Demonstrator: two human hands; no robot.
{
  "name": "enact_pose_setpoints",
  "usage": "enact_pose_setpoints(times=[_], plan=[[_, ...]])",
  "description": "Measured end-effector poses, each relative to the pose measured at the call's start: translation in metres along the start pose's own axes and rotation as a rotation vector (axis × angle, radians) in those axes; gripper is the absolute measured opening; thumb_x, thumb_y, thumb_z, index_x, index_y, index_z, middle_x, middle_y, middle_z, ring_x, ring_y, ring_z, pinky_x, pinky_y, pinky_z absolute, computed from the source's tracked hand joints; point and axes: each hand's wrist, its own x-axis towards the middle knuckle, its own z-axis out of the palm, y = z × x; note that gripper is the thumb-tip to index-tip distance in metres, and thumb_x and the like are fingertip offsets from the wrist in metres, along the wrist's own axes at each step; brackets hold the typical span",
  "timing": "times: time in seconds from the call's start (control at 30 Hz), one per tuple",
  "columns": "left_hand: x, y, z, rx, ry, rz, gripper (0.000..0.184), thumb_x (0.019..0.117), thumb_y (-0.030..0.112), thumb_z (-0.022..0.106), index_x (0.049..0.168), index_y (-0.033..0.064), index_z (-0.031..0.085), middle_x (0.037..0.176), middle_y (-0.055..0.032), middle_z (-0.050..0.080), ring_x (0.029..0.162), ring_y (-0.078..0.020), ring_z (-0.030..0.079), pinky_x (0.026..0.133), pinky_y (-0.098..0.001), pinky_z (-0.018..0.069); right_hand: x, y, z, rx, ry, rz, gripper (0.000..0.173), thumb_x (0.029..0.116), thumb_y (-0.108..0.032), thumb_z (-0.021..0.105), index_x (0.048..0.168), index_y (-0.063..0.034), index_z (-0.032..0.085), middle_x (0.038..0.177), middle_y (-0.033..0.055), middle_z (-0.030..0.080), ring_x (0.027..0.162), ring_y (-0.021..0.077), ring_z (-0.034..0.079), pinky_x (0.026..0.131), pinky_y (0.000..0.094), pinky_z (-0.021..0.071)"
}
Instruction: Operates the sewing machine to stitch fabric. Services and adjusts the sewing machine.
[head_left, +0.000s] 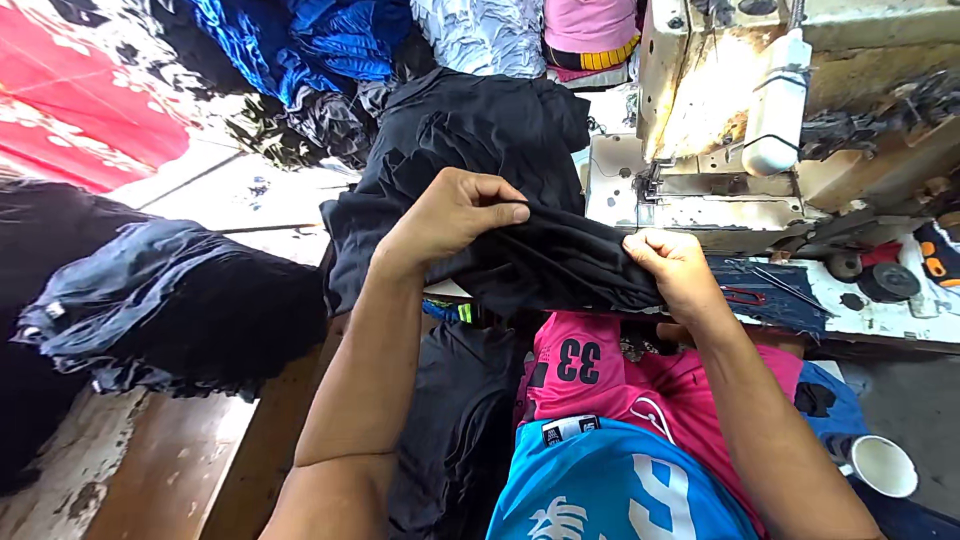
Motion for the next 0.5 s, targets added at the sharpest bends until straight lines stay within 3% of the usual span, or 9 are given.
enact_pose_setpoints(times=[0.1,0.17,0.23,0.3,0.37,0.43,0.5], plan=[[0.012,-0.006,0.015,-0.052,0.077,-0.008,0.009,0.0974,0.012,0.069,0.097,0.0055,0.075,0.085,0.0011,0.073,0.076,-0.0045,0.066,0.071,-0.0223,0.0562,-0.006,0.000,-0.006,-0.032,-0.016,0.040,0.038,0.1073,-0.026,0.055,0.076,-0.0050,0.063,0.064,0.0056,0.056,0.054,0.0131,0.052,0.049,0.0291,0.0433],[0.016,-0.005,0.024,-0.074,0.066,0.021,0.010,0.0981,0.013,0.068,0.097,0.0050,0.074,0.085,0.0006,0.072,0.076,-0.0052,0.066,0.071,-0.0228,0.0559,-0.011,-0.004,-0.006,-0.386,0.009,-0.019,0.036,0.1061,-0.031,0.056,0.080,-0.0101,0.067,0.068,0.0023,0.060,0.060,0.0129,0.056,0.053,0.0342,0.0457],[0.018,-0.002,0.029,-0.073,0.022,0.072,0.011,0.0984,0.013,0.067,0.098,0.0043,0.074,0.086,0.0000,0.072,0.077,-0.0058,0.066,0.071,-0.0230,0.0562,-0.014,-0.013,0.002,-0.713,0.027,-0.145,0.023,0.1022,-0.032,0.062,0.109,-0.0135,0.074,0.100,0.0019,0.072,0.092,0.0151,0.069,0.081,0.0425,0.0586],[0.020,0.002,0.033,-0.067,-0.032,0.113,0.012,0.0989,0.013,0.067,0.099,0.0037,0.074,0.087,-0.0006,0.072,0.078,-0.0064,0.067,0.072,-0.0232,0.0565,-0.009,-0.023,0.014,-0.804,0.013,-0.255,0.043,0.1033,-0.033,0.061,0.140,-0.0108,0.062,0.128,0.0073,0.069,0.117,0.0217,0.066,0.100,0.0471,0.0540],[0.021,0.006,0.036,-0.062,-0.072,0.147,0.012,0.0986,0.013,0.067,0.099,0.0031,0.073,0.088,-0.0010,0.072,0.079,-0.0068,0.067,0.072,-0.0233,0.0566,0.004,-0.027,0.024,-0.720,-0.007,-0.305,0.041,0.1041,-0.029,0.060,0.141,-0.0111,0.061,0.125,0.0061,0.070,0.112,0.0189,0.068,0.097,0.0430,0.0560],[0.018,0.007,0.035,0.026,-0.083,0.148,0.010,0.0967,0.010,0.067,0.101,0.0038,0.073,0.094,-0.0016,0.072,0.085,-0.0082,0.068,0.076,-0.0254,0.0588,0.015,-0.024,0.027,-0.489,-0.024,-0.288,0.017,0.1027,-0.021,0.064,0.114,-0.0113,0.072,0.099,0.0016,0.073,0.088,0.0103,0.070,0.079,0.0325,0.0596],[0.012,0.003,0.027,0.325,-0.010,0.100,0.013,0.0895,0.009,0.067,0.101,0.0104,0.072,0.102,0.0002,0.069,0.093,-0.0100,0.067,0.082,-0.0312,0.0589,0.020,-0.021,0.024,-0.301,-0.026,-0.235,0.016,0.1046,-0.019,0.060,0.101,-0.0101,0.073,0.085,0.0006,0.071,0.073,0.0084,0.066,0.065,0.0289,0.0566]])
